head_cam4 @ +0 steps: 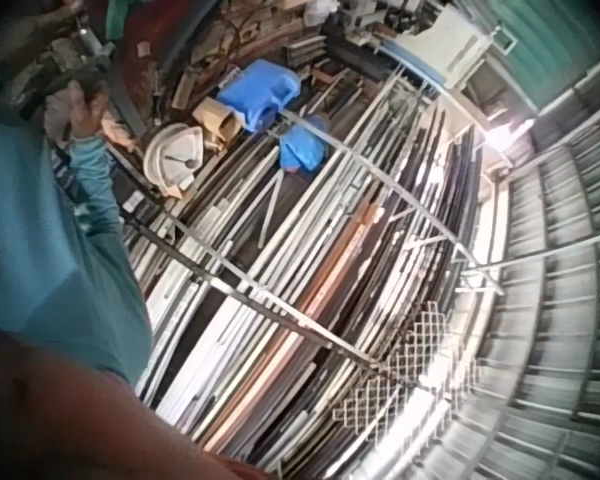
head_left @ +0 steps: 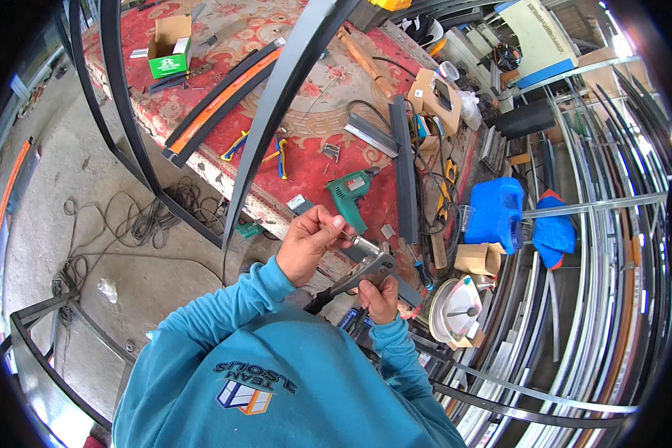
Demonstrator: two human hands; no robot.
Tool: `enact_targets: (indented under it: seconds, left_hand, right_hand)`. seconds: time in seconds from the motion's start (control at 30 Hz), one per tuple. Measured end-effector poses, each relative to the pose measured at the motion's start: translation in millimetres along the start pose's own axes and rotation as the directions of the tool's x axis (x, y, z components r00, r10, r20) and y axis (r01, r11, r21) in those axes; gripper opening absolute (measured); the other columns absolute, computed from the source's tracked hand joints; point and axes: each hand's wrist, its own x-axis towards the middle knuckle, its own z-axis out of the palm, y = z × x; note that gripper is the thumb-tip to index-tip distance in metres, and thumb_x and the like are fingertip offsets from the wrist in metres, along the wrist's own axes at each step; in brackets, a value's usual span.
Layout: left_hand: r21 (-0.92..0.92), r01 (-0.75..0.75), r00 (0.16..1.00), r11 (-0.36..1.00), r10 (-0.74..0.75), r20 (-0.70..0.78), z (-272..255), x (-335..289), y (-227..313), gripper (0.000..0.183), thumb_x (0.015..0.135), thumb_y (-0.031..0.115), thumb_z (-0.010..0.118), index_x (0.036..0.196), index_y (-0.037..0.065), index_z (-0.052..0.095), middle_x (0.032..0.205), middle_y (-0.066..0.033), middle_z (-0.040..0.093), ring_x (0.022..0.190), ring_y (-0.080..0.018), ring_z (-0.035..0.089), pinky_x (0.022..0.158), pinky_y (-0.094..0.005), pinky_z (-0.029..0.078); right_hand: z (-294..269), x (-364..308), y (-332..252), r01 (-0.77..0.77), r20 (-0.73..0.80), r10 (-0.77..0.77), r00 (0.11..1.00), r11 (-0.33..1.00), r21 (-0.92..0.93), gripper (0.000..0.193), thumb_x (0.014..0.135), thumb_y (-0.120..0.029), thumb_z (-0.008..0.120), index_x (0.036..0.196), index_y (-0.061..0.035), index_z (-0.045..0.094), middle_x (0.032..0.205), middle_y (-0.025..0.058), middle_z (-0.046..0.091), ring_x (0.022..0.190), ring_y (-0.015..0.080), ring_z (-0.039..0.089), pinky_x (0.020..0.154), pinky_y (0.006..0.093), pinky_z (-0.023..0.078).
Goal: The person measures, cuts, and drills metal frame components using a miter saw and a power drill.
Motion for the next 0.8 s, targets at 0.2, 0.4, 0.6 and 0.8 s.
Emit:
enact_targets:
  seconds: [0.2, 0.4, 0.6, 0.8]
  left_hand:
    - [-0.106, 0.347, 0.909, 0.932, -0.362, -0.206, -21, -9, -17, 0.017, 0.094, 0.015, 0.054, 0.079, 0.008, 0.048, 0.098, -0.0071, 0.063, 0.091, -0.0157, 0.062, 0.070, -0.0285, 0.053]
    - [-0.262, 0.654, 0.690, 0.710, -0.701, -0.178, -85, -4, -62, 0.017, 0.093, 0.020, 0.056, 0.095, 0.003, 0.055, 0.097, -0.0071, 0.061, 0.084, -0.0190, 0.064, 0.067, -0.0275, 0.055]
    - [0.983, 0.059, 0.843, 0.176, 0.519, -0.144, -153, 50, -42, 0.036, 0.078, 0.029, 0.070, 0.095, 0.002, 0.055, 0.086, -0.0170, 0.062, 0.075, -0.0298, 0.064, 0.063, -0.0405, 0.050]
    - [0.884, 0.116, 0.653, 0.452, 0.636, -0.411, -189, 85, -59, 0.015, 0.081, 0.012, 0.065, 0.086, 0.003, 0.053, 0.079, -0.0146, 0.060, 0.069, -0.0330, 0.061, 0.062, -0.0402, 0.048]
  right_hand:
    - [-15, -1, -25, 0.051, 0.067, 0.015, 0.998, 0.487, -0.872, 0.049, 0.072, -0.024, 0.074, 0.109, 0.0022, 0.056, 0.082, 0.0159, 0.064, 0.075, 0.0311, 0.064, 0.071, 0.0393, 0.050]
    - [-26, 22, 11, -0.145, 0.201, 0.375, 0.905, 0.716, -0.683, 0.041, 0.080, -0.023, 0.070, 0.113, -0.0020, 0.057, 0.084, 0.0072, 0.066, 0.052, 0.0158, 0.057, 0.050, 0.0298, 0.046]
    - [-3, 46, 21, -0.429, 0.050, 0.544, 0.837, 0.711, -0.557, 0.040, 0.085, -0.026, 0.065, 0.114, -0.0025, 0.052, 0.065, 0.0023, 0.056, 0.045, 0.0108, 0.048, 0.044, 0.0296, 0.041]
    - [13, 76, 8, -0.286, 0.038, 0.449, 0.893, 0.630, -0.722, 0.037, 0.086, -0.029, 0.063, 0.106, -0.0005, 0.051, 0.064, 0.0071, 0.057, 0.049, 0.0144, 0.056, 0.048, 0.0321, 0.045]
